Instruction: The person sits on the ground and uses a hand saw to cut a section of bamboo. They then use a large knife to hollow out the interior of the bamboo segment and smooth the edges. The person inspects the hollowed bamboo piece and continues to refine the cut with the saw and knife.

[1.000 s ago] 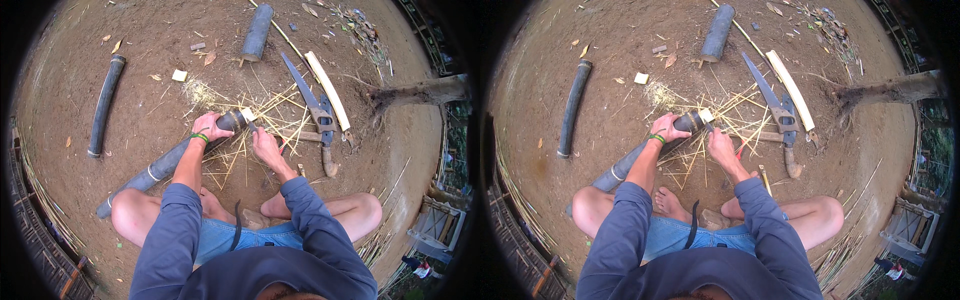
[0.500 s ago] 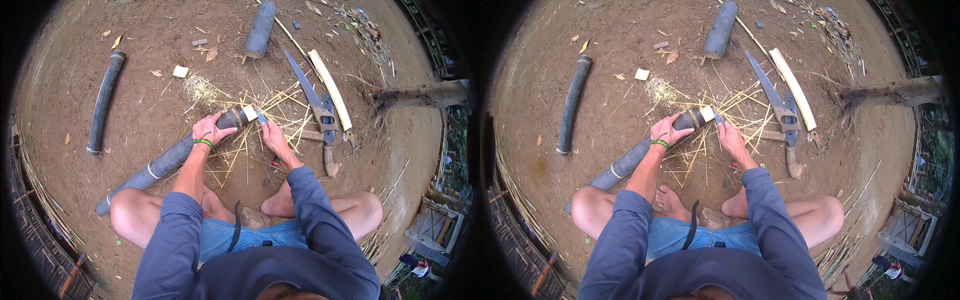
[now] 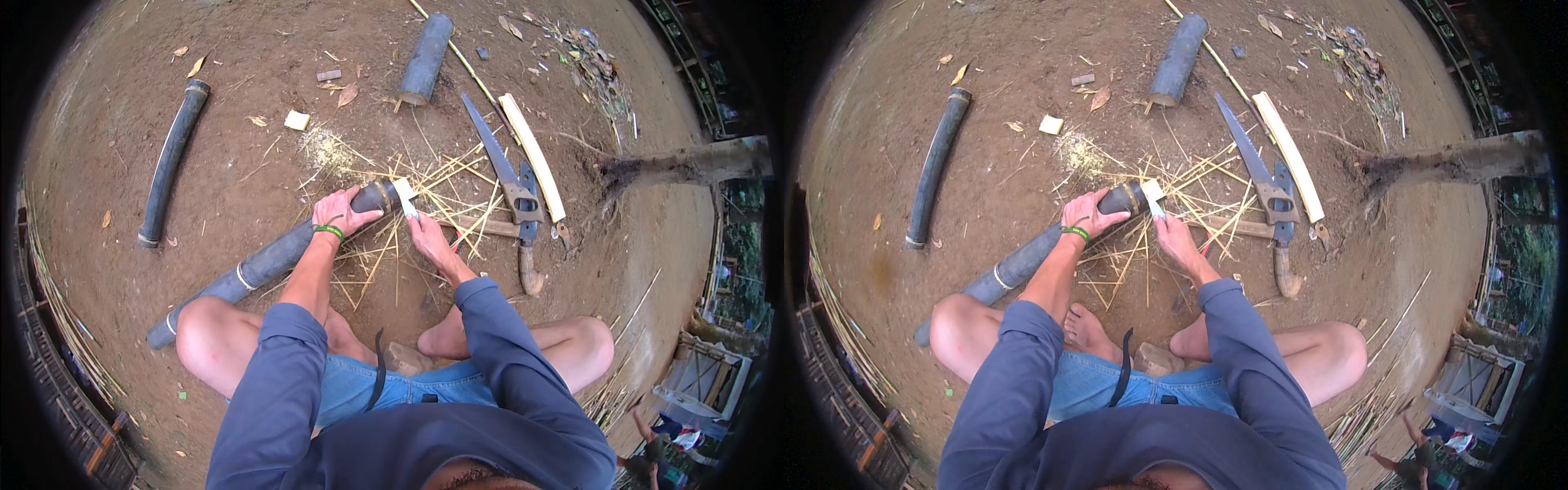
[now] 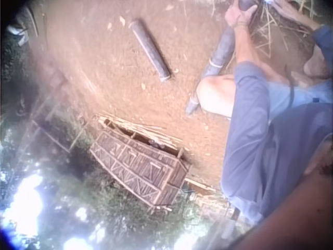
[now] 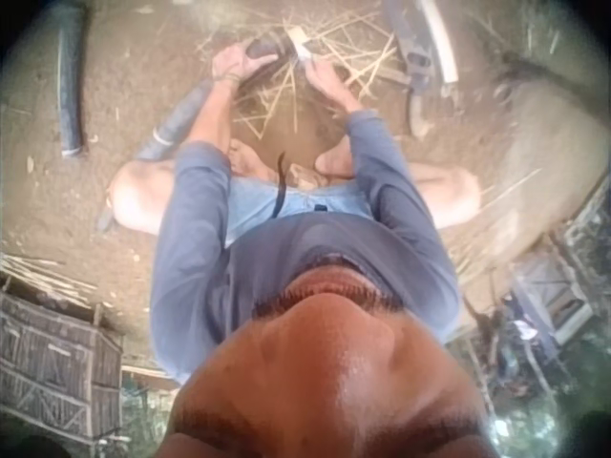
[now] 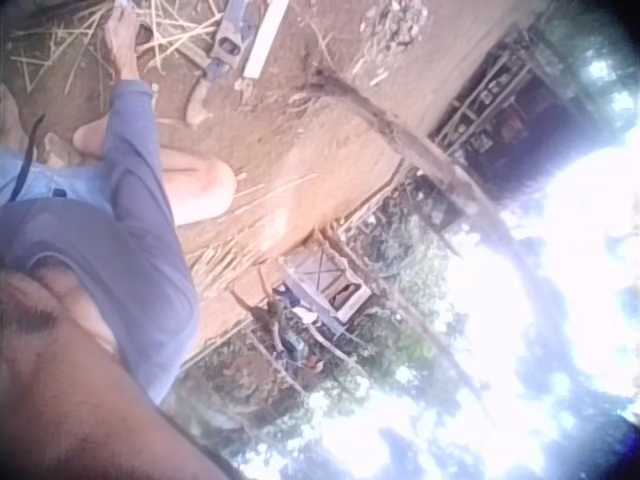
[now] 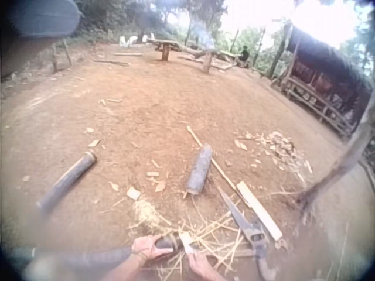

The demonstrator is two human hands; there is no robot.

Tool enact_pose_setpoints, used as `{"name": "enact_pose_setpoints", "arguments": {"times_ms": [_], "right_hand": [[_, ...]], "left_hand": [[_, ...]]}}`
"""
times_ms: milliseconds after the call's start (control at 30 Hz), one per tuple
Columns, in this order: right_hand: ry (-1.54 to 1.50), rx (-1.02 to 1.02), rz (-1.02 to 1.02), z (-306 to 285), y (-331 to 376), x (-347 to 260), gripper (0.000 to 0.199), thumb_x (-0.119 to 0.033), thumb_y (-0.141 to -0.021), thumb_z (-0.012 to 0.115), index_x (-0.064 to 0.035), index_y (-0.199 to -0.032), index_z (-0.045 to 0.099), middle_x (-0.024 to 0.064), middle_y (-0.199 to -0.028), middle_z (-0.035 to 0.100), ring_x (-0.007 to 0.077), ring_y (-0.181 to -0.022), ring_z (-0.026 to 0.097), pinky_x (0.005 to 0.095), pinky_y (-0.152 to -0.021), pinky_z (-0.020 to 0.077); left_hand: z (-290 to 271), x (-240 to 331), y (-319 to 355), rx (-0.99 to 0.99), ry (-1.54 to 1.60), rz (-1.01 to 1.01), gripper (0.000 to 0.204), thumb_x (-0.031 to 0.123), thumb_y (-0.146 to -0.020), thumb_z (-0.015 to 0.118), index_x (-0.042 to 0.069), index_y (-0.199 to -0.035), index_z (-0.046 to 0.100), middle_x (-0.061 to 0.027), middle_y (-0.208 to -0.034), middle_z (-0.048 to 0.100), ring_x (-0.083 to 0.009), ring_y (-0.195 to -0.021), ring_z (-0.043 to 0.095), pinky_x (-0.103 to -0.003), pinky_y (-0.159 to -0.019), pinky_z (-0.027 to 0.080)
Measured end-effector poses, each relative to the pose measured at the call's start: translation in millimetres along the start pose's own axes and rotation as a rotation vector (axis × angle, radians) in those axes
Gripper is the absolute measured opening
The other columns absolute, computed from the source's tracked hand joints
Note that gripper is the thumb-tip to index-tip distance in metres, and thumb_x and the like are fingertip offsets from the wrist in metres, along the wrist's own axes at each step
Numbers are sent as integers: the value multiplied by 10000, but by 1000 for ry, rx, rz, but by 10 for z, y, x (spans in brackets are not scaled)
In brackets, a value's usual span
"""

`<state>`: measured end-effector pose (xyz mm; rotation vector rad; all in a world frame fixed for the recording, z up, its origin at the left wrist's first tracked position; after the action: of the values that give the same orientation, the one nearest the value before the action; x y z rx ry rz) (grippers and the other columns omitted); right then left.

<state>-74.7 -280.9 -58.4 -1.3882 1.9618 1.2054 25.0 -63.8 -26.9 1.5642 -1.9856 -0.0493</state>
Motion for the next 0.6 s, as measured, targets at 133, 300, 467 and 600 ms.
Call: {"name": "enact_pose_setpoints", "arguments": {"times_ms": [133,300,467,600], "right_hand": [[-370,-48,198,159,24,293,344,-337,-1104,490,-25,-1039,622,31,-673,588,146,-558,523,339,-530,436],[-512,-335,432,-68,1,46,314,-370,-1116,484,-97,-973,545,-57,-622,469,75,-457,388,282,-411,286],[85,113,47,-340,-55,-26,401,-341,-1084,519,31,-981,626,274,-838,680,452,-813,669,518,-764,506],[40,74,47,-161,-58,26,385,-334,-1086,523,24,-986,621,294,-804,655,463,-758,651,517,-709,496]], "left_hand": [[32,62,-20,-11,-22,8,927,837,-716,704,180,-1370,690,-154,-1223,747,-341,-1142,706,-476,-1010,543],[-88,5,-22,-100,3,-34,914,830,-724,701,180,-1365,692,-168,-1241,740,-345,-1156,699,-479,-1014,539],[-42,15,-27,-25,-7,12,934,842,-731,683,156,-1364,690,-173,-1201,753,-358,-1137,706,-480,-1013,539],[-42,26,-52,-27,-3,23,942,850,-735,673,150,-1365,689,-185,-1176,758,-365,-1126,708,-482,-1019,533]]}}
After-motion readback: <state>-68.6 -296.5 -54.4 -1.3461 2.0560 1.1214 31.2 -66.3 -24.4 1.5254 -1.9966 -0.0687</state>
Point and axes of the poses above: each hand's wrist, its own y-axis away from the middle knuckle, its own z-axis out of the palm, x = y × z, the point moved 7 cm from there along -y, towards the middle knuckle
